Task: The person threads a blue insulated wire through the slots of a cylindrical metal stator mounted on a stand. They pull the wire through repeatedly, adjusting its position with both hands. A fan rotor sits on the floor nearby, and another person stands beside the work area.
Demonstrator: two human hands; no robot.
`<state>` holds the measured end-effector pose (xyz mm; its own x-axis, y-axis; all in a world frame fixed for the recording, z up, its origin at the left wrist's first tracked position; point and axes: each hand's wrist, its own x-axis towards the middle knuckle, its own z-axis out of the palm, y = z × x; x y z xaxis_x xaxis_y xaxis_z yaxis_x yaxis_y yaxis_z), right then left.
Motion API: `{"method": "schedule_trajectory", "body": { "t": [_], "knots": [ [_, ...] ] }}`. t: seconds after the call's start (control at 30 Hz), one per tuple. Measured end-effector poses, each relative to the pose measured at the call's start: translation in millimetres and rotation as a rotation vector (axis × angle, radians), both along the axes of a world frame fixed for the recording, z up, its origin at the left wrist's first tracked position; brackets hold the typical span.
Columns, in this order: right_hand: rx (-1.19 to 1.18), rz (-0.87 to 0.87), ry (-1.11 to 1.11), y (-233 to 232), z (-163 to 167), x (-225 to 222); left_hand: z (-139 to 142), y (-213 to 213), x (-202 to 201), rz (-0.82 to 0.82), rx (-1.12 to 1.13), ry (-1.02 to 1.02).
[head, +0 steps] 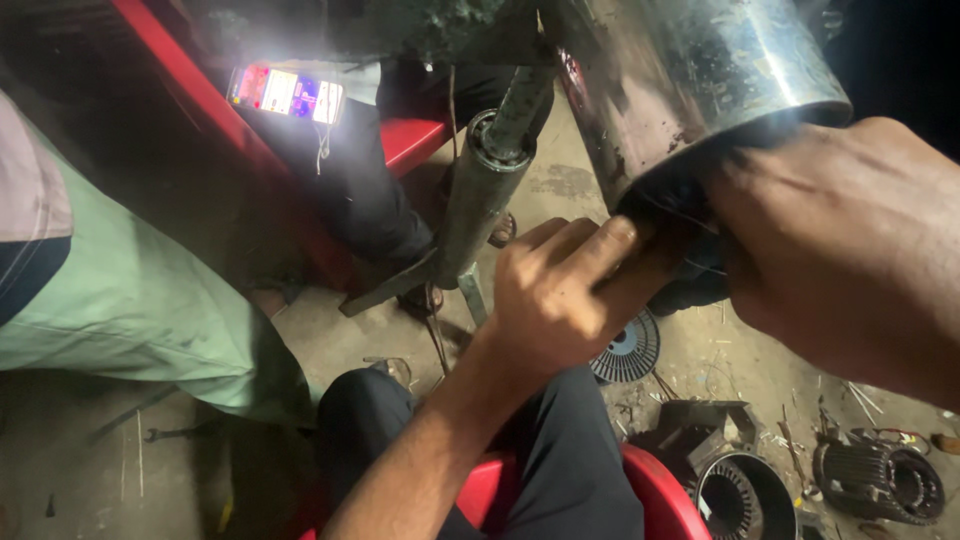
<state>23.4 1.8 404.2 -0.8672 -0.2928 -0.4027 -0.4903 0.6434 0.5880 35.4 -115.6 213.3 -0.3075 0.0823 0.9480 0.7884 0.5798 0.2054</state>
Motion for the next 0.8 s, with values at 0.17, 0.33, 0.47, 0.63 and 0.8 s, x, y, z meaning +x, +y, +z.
{"method": "schedule_trajectory", "body": {
  "t": [0.17, 0.33, 0.47, 0.63, 0.8],
  "knots": [
    [0.016, -0.054, -0.043, -9, 5, -2, -1, 0, -1, 0.004, 0.004, -0.004],
    [0.044, -0.121, -0.113, -9, 4, -5, 8, -1, -2, -0.031, 0.056, 0.057],
    [-0.068, -0.091, -0.074, 3, 3, -5, 16, -6, 9, -0.052, 0.037, -0.096],
    [-0.243, -0.025, -0.038, 16, -5, -6, 20, -8, 10, -0.022, 0.020, -0.070],
    [-0.357, -0.046, -0.007, 29, -13, -1, 23, -8, 14, -0.002, 0.022, -0.098]
  ]
}}
